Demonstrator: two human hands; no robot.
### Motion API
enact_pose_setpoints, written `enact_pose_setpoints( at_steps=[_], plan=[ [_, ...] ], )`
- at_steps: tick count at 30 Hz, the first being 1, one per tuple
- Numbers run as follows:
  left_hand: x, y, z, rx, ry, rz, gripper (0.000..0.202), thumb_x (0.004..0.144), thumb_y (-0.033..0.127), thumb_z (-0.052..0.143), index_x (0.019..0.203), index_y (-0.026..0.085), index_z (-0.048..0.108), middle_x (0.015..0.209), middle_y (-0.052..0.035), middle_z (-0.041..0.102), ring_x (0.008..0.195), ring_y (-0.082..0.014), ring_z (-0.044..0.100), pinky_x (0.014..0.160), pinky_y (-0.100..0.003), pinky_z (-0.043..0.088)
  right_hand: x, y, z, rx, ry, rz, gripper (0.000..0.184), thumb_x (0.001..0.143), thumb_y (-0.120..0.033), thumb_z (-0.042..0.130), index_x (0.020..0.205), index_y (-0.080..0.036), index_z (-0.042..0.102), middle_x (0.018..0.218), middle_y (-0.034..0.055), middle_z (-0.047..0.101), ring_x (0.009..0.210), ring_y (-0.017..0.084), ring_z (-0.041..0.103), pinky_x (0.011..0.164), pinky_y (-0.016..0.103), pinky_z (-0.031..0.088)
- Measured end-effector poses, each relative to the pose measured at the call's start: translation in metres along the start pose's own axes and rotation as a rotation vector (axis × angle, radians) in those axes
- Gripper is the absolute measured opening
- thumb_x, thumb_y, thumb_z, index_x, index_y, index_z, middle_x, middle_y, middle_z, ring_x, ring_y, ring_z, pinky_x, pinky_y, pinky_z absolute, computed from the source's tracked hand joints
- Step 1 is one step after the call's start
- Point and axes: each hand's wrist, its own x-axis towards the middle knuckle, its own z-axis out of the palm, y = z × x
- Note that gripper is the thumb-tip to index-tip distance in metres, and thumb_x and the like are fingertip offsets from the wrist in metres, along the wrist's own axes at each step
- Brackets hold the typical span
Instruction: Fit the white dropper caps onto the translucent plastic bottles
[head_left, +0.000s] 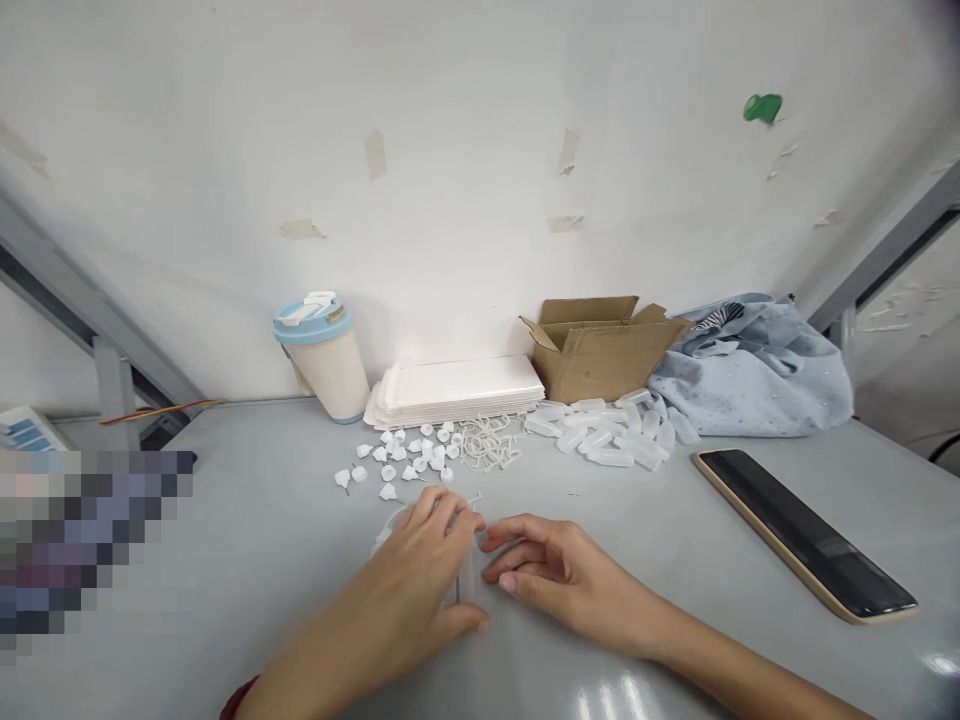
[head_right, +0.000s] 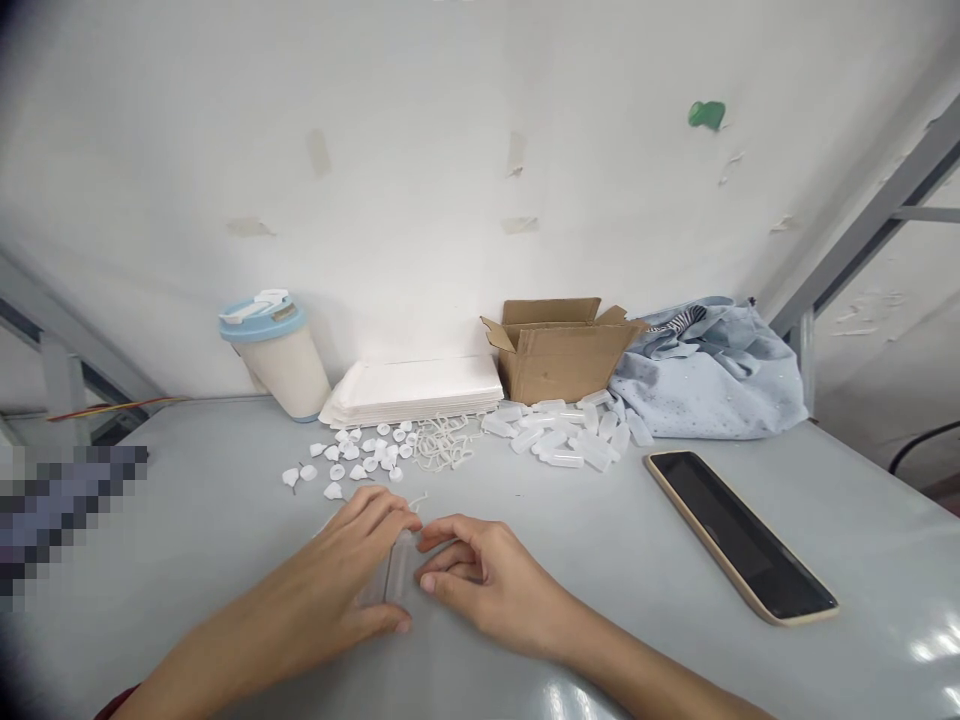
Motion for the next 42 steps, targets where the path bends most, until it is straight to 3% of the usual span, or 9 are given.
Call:
enact_pose_setpoints(
  at_steps=[4, 13, 18, 21, 27, 30, 35, 39, 42],
  plan=[
    [0.001, 0.005, 0.000, 0.024, -0.021, -0.024, 0.024, 0.073, 0.019, 0.061, 0.095, 0.020, 0.053, 0.103, -0.0036, 0.048, 0.102, -0.0228, 0.040, 0.086, -0.037, 0.040, 0.000, -0.001, -0.001, -0.004, 0.010, -0.009, 0.035, 0.081, -0.033, 0.061, 0.112, -0.016, 0.058, 0.100, 0.0094, 0.065, 0.095, 0.019, 0.061, 0.086, 0.035, 0.046],
    [0.001, 0.001, 0.003, 0.072, 0.012, -0.010, 0.027, 0.073, 0.016, 0.059, 0.099, 0.019, 0.054, 0.104, -0.0056, 0.049, 0.103, -0.0247, 0.041, 0.087, -0.040, 0.040, 0.001, 0.000, -0.002, -0.013, 0.036, -0.005, 0.035, 0.080, -0.037, 0.062, 0.107, -0.015, 0.058, 0.094, 0.0082, 0.067, 0.089, 0.019, 0.063, 0.083, 0.034, 0.048],
    [0.000, 0.001, 0.001, 0.015, 0.023, 0.014, 0.037, 0.073, 0.037, 0.068, 0.104, 0.021, 0.055, 0.107, -0.0057, 0.051, 0.105, -0.0267, 0.041, 0.087, -0.041, 0.041, 0.002, -0.001, -0.007, -0.096, 0.076, -0.028, 0.032, 0.082, -0.038, 0.058, 0.106, -0.016, 0.058, 0.088, 0.0071, 0.068, 0.084, 0.019, 0.064, 0.077, 0.033, 0.049],
    [0.003, -0.001, -0.002, -0.035, 0.075, 0.035, 0.033, 0.080, 0.042, 0.060, 0.106, 0.021, 0.055, 0.109, -0.0059, 0.052, 0.106, -0.0251, 0.042, 0.088, -0.039, 0.041, 0.007, 0.000, -0.026, -0.308, 0.219, -0.111, 0.025, 0.086, -0.034, 0.053, 0.105, -0.018, 0.058, 0.090, 0.0067, 0.067, 0.084, 0.019, 0.063, 0.076, 0.034, 0.049],
    [0.037, -0.004, -0.011, 0.120, 0.213, 0.132, 0.023, 0.093, 0.024, 0.038, 0.104, 0.016, 0.057, 0.107, -0.0086, 0.056, 0.107, -0.0230, 0.044, 0.090, -0.037, 0.040, 0.024, 0.015, -0.088, -1.037, 0.605, -0.518, 0.024, 0.089, -0.014, 0.038, 0.105, -0.016, 0.056, 0.104, 0.0123, 0.062, 0.098, 0.025, 0.056, 0.081, 0.042, 0.047],
    [0.061, -0.001, -0.012, 0.290, 0.219, 0.247, 0.024, 0.093, 0.023, 0.038, 0.098, 0.016, 0.061, 0.107, -0.0091, 0.057, 0.107, -0.0248, 0.044, 0.089, -0.039, 0.040, 0.028, 0.019, -0.105, -1.259, 0.593, -0.530, 0.029, 0.088, -0.006, 0.034, 0.105, -0.014, 0.057, 0.102, 0.0131, 0.064, 0.095, 0.025, 0.054, 0.078, 0.040, 0.047],
    [0.081, 0.004, -0.003, 0.441, 0.195, 0.299, 0.025, 0.092, 0.023, 0.040, 0.087, 0.013, 0.063, 0.097, -0.0110, 0.059, 0.099, -0.0255, 0.047, 0.086, -0.039, 0.041, 0.029, 0.018, -0.105, -1.480, 0.485, -0.431, 0.032, 0.083, 0.002, 0.040, 0.104, -0.012, 0.059, 0.101, 0.0111, 0.066, 0.087, 0.024, 0.051, 0.076, 0.035, 0.045],
    [0.082, 0.001, 0.000, 0.360, 0.214, 0.263, 0.026, 0.091, 0.022, 0.040, 0.089, 0.012, 0.064, 0.095, -0.0115, 0.060, 0.099, -0.0258, 0.048, 0.086, -0.040, 0.042, 0.028, 0.014, -0.101, -1.615, 0.459, -0.376, 0.035, 0.082, 0.004, 0.041, 0.107, -0.013, 0.059, 0.102, 0.0099, 0.065, 0.088, 0.024, 0.050, 0.074, 0.034, 0.042],
    [0.077, -0.002, -0.007, 0.163, 0.309, 0.194, 0.029, 0.090, 0.021, 0.036, 0.099, 0.014, 0.063, 0.102, -0.0100, 0.060, 0.103, -0.0240, 0.049, 0.087, -0.038, 0.043, 0.028, 0.012, -0.098, -1.697, 0.443, -0.380, 0.029, 0.085, 0.001, 0.042, 0.103, -0.014, 0.059, 0.098, 0.0104, 0.064, 0.088, 0.024, 0.050, 0.072, 0.034, 0.041]
  ],
)
